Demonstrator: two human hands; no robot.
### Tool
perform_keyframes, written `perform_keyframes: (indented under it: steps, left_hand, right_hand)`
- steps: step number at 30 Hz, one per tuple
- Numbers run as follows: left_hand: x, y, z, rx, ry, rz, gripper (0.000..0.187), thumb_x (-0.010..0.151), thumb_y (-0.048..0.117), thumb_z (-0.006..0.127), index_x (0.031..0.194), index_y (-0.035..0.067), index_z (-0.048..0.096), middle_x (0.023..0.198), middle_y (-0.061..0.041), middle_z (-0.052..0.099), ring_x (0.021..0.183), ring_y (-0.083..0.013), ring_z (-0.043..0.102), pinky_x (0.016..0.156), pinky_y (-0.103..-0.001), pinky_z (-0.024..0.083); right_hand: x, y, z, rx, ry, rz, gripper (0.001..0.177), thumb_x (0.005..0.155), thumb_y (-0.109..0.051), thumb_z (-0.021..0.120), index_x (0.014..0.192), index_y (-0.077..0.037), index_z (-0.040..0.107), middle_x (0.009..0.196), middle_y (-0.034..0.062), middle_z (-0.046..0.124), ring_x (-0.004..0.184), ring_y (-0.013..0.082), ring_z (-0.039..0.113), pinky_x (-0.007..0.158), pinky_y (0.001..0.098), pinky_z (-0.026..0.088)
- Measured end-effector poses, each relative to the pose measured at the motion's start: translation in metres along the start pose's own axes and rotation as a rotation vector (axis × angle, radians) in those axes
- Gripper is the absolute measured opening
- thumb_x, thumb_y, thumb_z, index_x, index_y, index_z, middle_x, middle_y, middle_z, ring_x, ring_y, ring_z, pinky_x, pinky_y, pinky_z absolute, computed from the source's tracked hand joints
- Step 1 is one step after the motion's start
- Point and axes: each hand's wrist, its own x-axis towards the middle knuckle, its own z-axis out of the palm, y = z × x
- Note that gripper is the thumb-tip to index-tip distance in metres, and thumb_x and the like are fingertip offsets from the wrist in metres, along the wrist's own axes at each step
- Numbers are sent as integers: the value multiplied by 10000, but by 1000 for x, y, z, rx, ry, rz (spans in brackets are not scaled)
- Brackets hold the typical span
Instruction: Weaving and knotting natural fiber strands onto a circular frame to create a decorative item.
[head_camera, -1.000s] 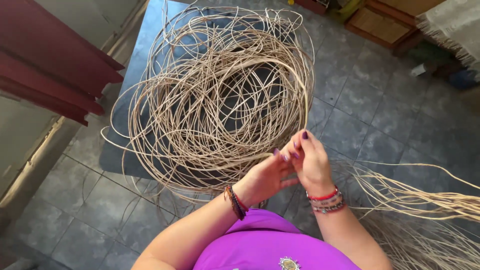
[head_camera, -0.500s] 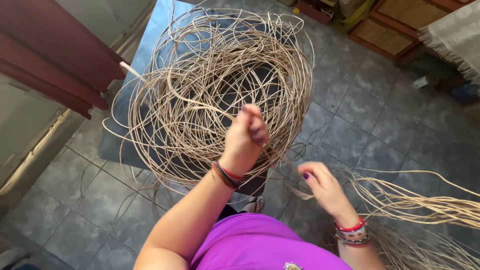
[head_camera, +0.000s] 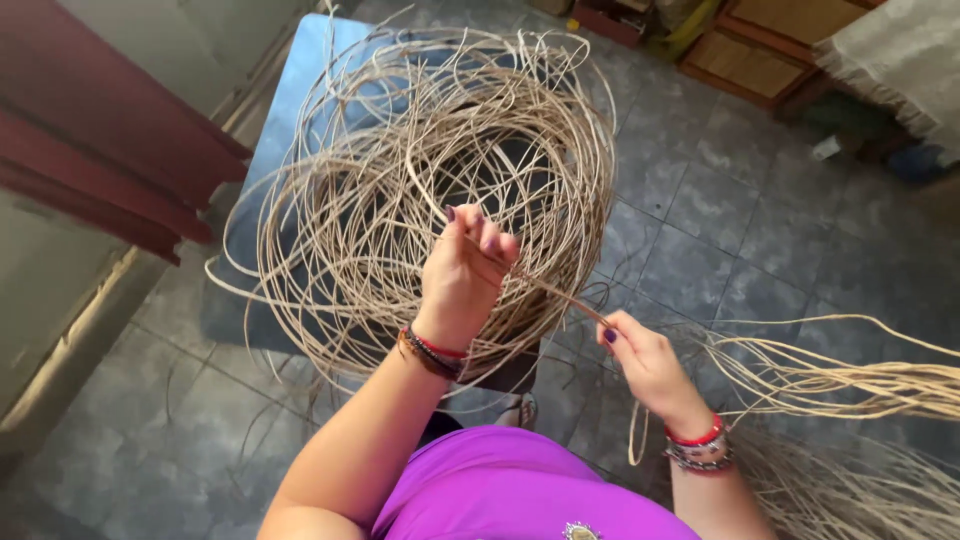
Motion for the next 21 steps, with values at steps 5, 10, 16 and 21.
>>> perform_keyframes:
  steps: [5,10,16,21]
  left_hand:
    - [-15,-6,13,432,-249,0,469,1152,359,325,830,84,526,898,-177,690,1087,-370,699,977,-437,511]
    - [-28,-7,-8,604,-520,-190,410,1153,333,325,1097,16,579,1230,-190,667,951,-263,687,771,-357,530]
    - [-31,36,-33,611,-596,-277,356,1153,283,327,970,63,539,872,-142,658,763,-234,654,698,-326,503]
    - [-51,58,-40,1266,-944,-519,300,1103,305,400,899,191,589,494,37,593,581,-268,673,597,-408,533]
  right_hand:
    - [7,-51,37,10,72,-6,221,925,-89,631,1125,-134,713,814,140,766,748,280,738,724,431,584]
    - [15,-57,84,138,158,59,167,1012,-206,580,1013,-140,734,700,73,728,674,156,646,676,358,558]
    - [12,-70,85,445,67,171,341,969,-94,517,1237,-33,718,1106,171,789,1022,241,720,944,433,562]
    - [41,-112,103,868,152,199,419,1041,-142,453,1407,11,587,1134,143,767,946,181,745,893,345,600]
